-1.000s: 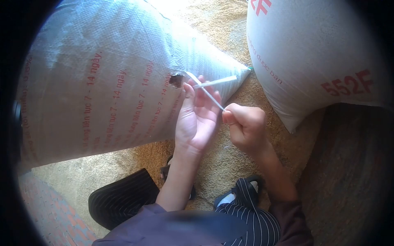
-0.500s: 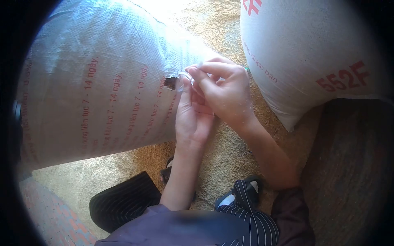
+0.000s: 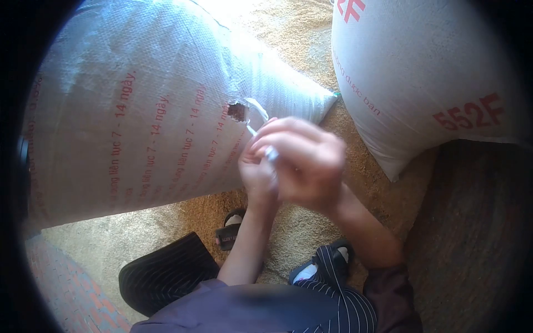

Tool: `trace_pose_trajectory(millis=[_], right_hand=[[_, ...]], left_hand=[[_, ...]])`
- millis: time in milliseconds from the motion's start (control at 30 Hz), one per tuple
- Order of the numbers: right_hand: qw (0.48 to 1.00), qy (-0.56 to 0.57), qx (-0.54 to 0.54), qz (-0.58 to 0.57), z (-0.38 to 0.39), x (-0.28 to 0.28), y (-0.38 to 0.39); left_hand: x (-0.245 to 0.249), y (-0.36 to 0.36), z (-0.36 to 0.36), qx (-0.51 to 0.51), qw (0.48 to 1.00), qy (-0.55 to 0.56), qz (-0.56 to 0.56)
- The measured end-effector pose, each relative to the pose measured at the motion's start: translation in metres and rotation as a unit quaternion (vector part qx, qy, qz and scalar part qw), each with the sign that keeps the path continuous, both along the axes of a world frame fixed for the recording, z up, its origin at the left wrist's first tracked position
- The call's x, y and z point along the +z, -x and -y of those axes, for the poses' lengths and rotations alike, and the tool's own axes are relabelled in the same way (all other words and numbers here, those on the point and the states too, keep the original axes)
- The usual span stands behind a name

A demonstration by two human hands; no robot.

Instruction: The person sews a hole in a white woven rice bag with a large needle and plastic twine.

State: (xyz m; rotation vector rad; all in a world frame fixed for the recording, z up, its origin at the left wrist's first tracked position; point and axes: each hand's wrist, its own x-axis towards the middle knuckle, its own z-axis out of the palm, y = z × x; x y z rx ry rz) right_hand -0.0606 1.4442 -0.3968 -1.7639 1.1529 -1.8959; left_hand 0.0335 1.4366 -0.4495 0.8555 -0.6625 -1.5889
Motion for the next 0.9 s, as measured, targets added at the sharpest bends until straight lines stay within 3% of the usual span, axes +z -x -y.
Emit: trace_pose_trajectory(millis=[33,200,300,367,433,567,700,767,833,900], right_hand=[[0.997,0.029,0.004,-0.068,-0.001,0.004,-0.004],[0.993,0.051,-0.005,-0.102,-0.001,0.003,-0.014],[0.987,0.005,-0.052,-0.152,0.0,0.007,-0.013],[0.971,-0.036,-0.105,-0.211,0.003,0.008,-0.015],[0.968,-0.05,-0.107,-0.219,0.007,0.001,-0.014],[0.986,-0.061,-0.064,-0.144,0.016,-0.004,-0.013],[0.98,-0.163,-0.109,-0.043,0.018,-0.001,-0.008],[0.949,-0.285,-0.023,0.131,0.017,-0.002,-0.004],[0.952,-0.28,-0.003,0.124,0.018,-0.004,0.001],[0.885,-0.412,0.062,0.208,0.02,-0.002,0.003]], left_hand=[[-0.009,-0.004,-0.002,-0.018,0.999,0.022,0.037],[-0.006,-0.013,-0.009,-0.019,0.981,0.096,0.168],[0.009,-0.015,-0.011,0.001,0.955,0.151,0.256],[0.019,-0.019,-0.012,-0.031,0.965,0.139,0.221],[0.019,-0.02,-0.015,0.009,0.976,0.094,0.194],[0.024,-0.022,-0.016,-0.039,0.977,0.111,0.176],[0.023,-0.014,-0.028,-0.079,0.97,0.097,0.207],[0.024,-0.012,-0.034,-0.061,0.979,0.087,0.172],[0.023,-0.015,-0.036,-0.047,0.961,0.104,0.251],[0.02,-0.017,-0.038,-0.037,0.955,0.121,0.27]])
